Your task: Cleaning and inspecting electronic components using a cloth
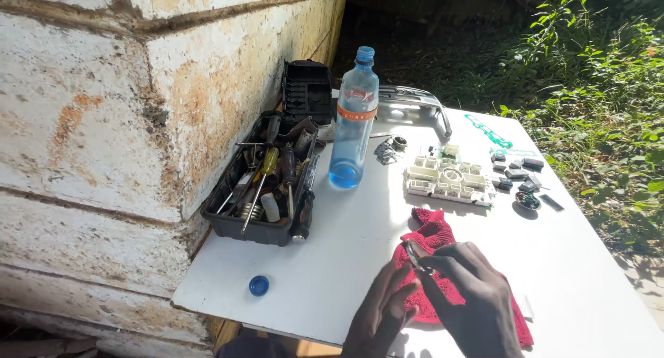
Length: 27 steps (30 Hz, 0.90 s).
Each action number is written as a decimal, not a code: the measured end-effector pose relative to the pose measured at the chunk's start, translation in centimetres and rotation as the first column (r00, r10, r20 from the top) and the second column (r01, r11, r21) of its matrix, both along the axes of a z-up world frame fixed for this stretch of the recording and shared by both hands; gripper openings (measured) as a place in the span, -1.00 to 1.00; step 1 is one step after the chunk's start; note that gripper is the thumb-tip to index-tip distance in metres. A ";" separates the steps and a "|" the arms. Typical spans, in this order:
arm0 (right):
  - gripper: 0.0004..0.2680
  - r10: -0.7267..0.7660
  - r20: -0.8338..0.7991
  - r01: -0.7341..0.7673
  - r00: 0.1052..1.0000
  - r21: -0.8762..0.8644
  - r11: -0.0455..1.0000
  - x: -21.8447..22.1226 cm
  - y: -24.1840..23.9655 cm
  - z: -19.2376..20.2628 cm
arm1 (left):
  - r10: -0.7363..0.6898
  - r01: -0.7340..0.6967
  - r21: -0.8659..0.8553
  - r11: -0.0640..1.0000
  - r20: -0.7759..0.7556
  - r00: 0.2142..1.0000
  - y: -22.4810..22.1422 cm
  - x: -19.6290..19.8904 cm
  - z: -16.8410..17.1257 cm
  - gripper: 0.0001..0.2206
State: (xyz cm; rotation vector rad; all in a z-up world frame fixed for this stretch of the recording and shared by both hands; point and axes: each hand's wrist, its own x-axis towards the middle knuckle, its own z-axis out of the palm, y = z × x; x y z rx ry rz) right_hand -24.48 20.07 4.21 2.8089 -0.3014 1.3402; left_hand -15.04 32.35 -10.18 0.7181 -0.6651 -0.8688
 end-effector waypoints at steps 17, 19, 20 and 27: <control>-0.79 -0.274 -0.286 0.367 0.918 0.352 0.861 5.0 -9.5 -0.9 | 0.113 -0.188 -0.020 0.982 -0.735 0.669 -3.8 7.6 12.3 -0.57; -0.95 0.045 0.153 -0.146 0.987 0.754 0.640 4.4 -6.7 0.5 | 0.080 -0.165 -0.042 0.985 -0.740 0.668 -5.1 8.3 11.9 -0.60; -0.95 0.047 0.152 -0.147 0.987 0.759 0.634 4.8 -5.1 0.8 | 0.088 -0.168 -0.034 0.985 -0.741 0.666 -5.3 8.4 12.2 -0.60; -0.86 -0.143 -0.010 0.126 0.990 0.544 0.830 7.0 -2.8 1.3 | 0.159 -0.165 0.047 0.985 -0.613 0.774 -8.1 7.7 13.2 -0.68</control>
